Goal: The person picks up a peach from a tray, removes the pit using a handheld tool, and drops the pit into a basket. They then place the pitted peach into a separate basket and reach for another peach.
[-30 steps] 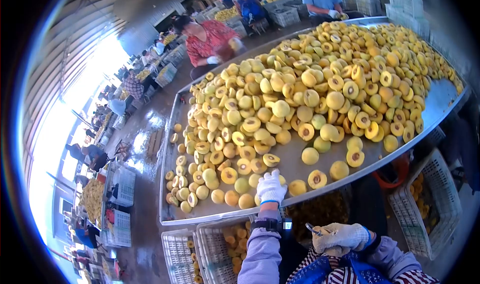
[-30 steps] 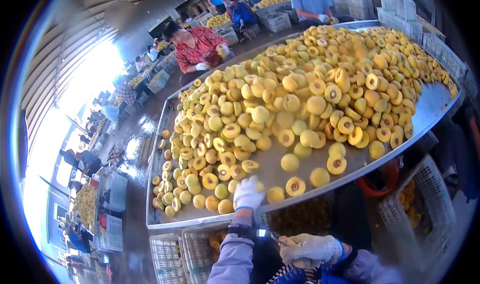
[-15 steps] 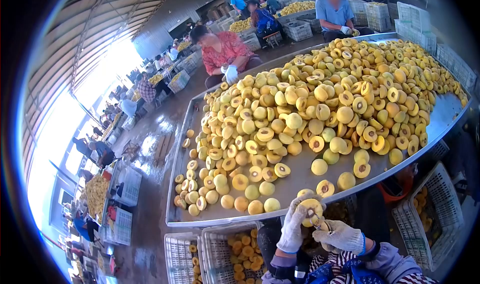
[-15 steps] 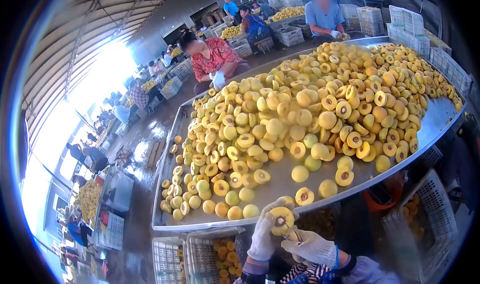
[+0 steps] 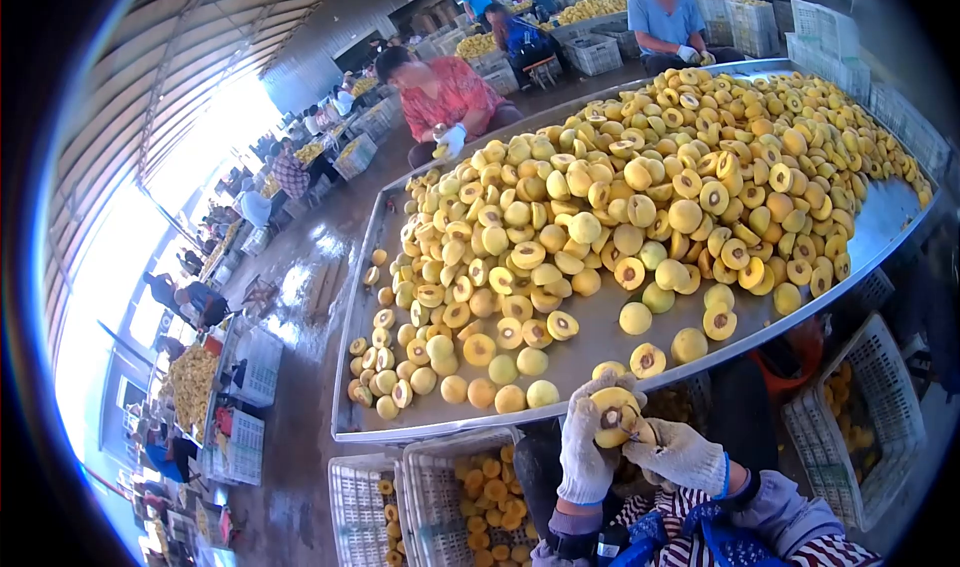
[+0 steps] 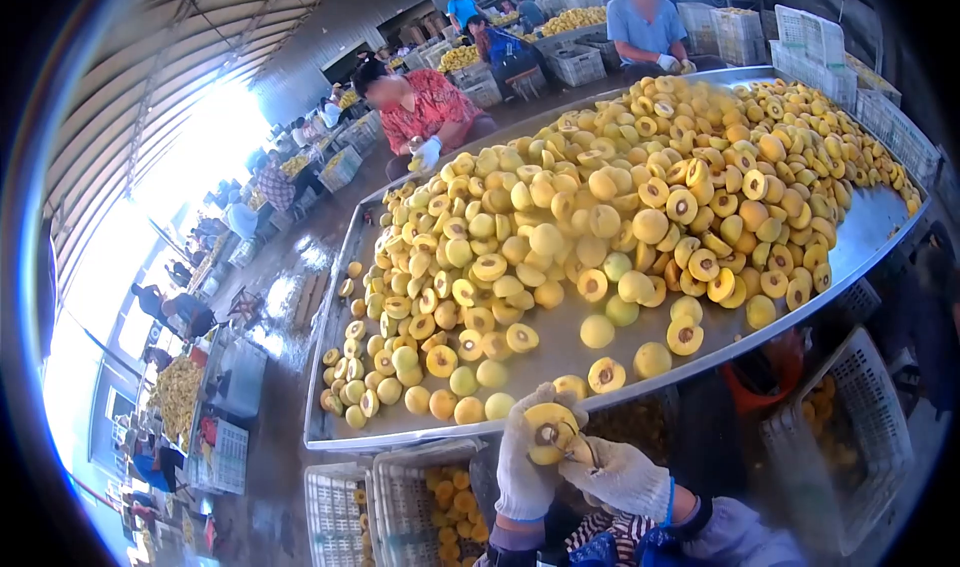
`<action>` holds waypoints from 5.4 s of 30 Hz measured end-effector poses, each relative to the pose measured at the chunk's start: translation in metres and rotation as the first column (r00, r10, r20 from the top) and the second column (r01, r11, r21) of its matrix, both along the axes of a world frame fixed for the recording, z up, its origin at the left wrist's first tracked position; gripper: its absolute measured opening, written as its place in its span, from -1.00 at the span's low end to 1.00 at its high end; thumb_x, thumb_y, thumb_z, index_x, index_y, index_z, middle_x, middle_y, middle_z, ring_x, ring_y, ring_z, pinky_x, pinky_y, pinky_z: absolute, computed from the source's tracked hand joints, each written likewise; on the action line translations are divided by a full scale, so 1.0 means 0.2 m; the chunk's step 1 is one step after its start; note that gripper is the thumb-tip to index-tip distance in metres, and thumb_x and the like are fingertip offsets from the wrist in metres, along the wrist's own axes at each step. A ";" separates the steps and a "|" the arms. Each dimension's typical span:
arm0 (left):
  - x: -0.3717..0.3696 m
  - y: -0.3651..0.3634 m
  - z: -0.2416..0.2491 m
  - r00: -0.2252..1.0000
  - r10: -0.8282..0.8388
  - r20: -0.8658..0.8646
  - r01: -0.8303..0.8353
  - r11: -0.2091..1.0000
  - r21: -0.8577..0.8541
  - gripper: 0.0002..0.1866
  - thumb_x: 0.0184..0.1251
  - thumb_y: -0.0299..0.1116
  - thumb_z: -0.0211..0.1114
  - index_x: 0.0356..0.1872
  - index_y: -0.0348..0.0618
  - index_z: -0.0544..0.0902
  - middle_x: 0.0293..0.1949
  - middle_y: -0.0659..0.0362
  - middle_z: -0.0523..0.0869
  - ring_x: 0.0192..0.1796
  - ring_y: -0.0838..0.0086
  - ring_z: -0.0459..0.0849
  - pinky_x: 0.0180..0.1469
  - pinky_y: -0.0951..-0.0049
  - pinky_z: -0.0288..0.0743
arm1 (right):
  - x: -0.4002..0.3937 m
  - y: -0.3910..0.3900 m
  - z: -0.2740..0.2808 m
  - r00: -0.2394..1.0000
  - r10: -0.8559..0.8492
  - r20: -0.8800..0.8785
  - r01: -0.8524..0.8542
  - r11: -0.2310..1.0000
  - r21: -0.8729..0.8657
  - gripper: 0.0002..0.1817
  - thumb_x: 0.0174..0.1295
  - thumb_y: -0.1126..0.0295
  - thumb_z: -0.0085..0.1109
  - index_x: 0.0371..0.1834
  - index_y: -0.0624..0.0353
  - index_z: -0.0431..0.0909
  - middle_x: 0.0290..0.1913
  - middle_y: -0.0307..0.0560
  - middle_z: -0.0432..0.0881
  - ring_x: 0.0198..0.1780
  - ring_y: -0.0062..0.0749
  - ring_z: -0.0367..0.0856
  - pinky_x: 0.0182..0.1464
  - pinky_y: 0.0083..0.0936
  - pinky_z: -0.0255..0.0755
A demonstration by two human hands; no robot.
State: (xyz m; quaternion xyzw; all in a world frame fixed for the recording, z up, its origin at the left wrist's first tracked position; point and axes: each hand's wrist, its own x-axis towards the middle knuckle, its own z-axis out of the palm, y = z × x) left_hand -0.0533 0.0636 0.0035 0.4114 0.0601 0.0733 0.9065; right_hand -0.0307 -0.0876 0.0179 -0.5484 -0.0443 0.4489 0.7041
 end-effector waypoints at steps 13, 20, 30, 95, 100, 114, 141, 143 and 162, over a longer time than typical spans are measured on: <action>0.01 -0.05 0.05 0.988 0.152 -0.010 -0.150 0.984 0.097 -0.32 0.58 0.13 -0.08 0.33 -0.35 0.41 0.27 -0.11 0.52 0.24 0.07 0.58 0.32 0.09 0.46 | -0.04 0.00 0.01 0.823 0.097 0.560 0.085 0.953 -0.289 -0.56 0.32 0.13 0.23 0.18 0.09 0.50 -0.29 0.09 0.69 -0.28 0.02 0.71 -0.22 -0.29 0.57; -0.01 -0.09 0.01 0.974 0.210 0.089 -0.223 0.955 0.193 -0.35 0.61 0.07 -0.12 0.35 -0.37 0.37 0.32 -0.16 0.47 0.27 0.06 0.55 0.34 0.12 0.42 | -0.03 0.02 -0.01 0.819 0.105 0.563 0.086 0.949 -0.302 -0.56 0.35 0.10 0.16 0.17 0.13 0.50 -0.26 0.14 0.70 -0.23 0.14 0.69 -0.18 -0.21 0.58; 0.00 -0.09 -0.02 0.905 0.188 0.382 -0.403 0.667 0.627 -0.43 0.63 -0.08 -0.17 0.34 -0.42 0.38 0.30 -0.16 0.47 0.25 0.09 0.56 0.32 0.16 0.44 | 0.05 -0.05 0.09 0.977 0.205 0.053 -0.202 0.978 -0.053 -0.64 0.40 0.02 0.12 -0.08 0.11 0.53 -0.65 -0.32 0.47 -0.69 -0.68 0.46 -0.68 -0.71 0.28; 0.08 -0.04 -0.03 0.992 0.117 -0.045 -0.097 0.944 0.315 -0.48 0.66 -0.05 -0.16 0.17 -0.33 0.53 0.01 -0.02 0.67 0.00 0.34 0.70 -0.01 0.38 0.68 | -0.03 -0.25 -0.10 0.855 0.308 -0.417 0.056 0.745 0.665 -0.75 0.35 0.26 0.23 -0.23 0.26 0.56 -0.56 -0.30 0.51 -0.61 -0.66 0.43 -0.56 -0.71 0.29; -0.05 0.51 -0.24 0.814 0.512 0.276 0.126 -0.620 0.775 -0.67 0.31 -0.31 0.35 0.03 -0.24 0.68 0.24 -0.11 0.59 0.26 0.09 0.57 0.29 0.15 0.46 | 0.02 -0.27 -0.15 0.886 0.282 -0.368 -0.065 0.862 0.502 -0.69 0.39 0.19 0.20 -0.37 0.21 0.49 -0.74 -0.34 0.32 -0.80 -0.71 0.21 -0.76 -0.72 0.04; 0.66 0.31 -0.63 0.993 0.067 -0.100 0.120 -0.523 0.844 -0.43 0.25 -0.14 0.33 0.31 0.04 0.51 0.27 0.06 0.55 0.28 0.10 0.51 0.30 0.13 0.43 | 0.10 -0.19 -0.09 0.968 0.187 -0.167 -0.196 0.980 -0.039 -0.71 0.38 0.05 0.16 -0.28 0.03 0.46 -0.66 -0.37 0.39 -0.72 -0.76 0.29 -0.70 -0.75 0.11; 0.21 -0.08 -0.07 0.961 -0.163 -0.223 0.244 0.881 0.406 -0.18 0.59 0.25 -0.33 0.26 -0.43 0.47 0.05 -0.14 0.69 -0.01 0.26 0.71 0.10 0.34 0.60 | 0.11 -0.14 -0.10 0.880 0.142 0.452 0.058 0.914 -0.401 -0.60 0.36 0.00 0.14 -0.04 0.12 0.56 -0.18 0.12 0.68 -0.12 0.07 0.67 -0.07 -0.21 0.53; 0.20 -0.10 -0.06 0.981 -0.134 -0.137 0.184 0.859 0.478 -0.18 0.59 0.25 -0.32 0.25 -0.44 0.47 0.06 -0.15 0.69 -0.02 0.25 0.72 0.09 0.34 0.60 | 0.11 -0.16 -0.07 0.922 0.136 0.363 -0.012 0.946 -0.325 -0.59 0.37 0.01 0.14 0.00 0.13 0.56 -0.16 0.14 0.68 -0.09 0.06 0.67 -0.05 -0.21 0.53; 0.13 -0.21 -0.03 0.980 -0.015 0.200 -0.132 0.704 0.698 -0.28 0.61 0.15 -0.19 0.38 -0.37 0.32 0.28 -0.15 0.50 0.22 0.18 0.59 0.25 0.23 0.51 | 0.14 -0.23 -0.05 0.985 0.165 -0.053 -0.165 0.986 0.000 -0.61 0.39 0.03 0.23 0.03 0.10 0.56 -0.60 -0.30 0.55 -0.65 -0.71 0.48 -0.64 -0.75 0.30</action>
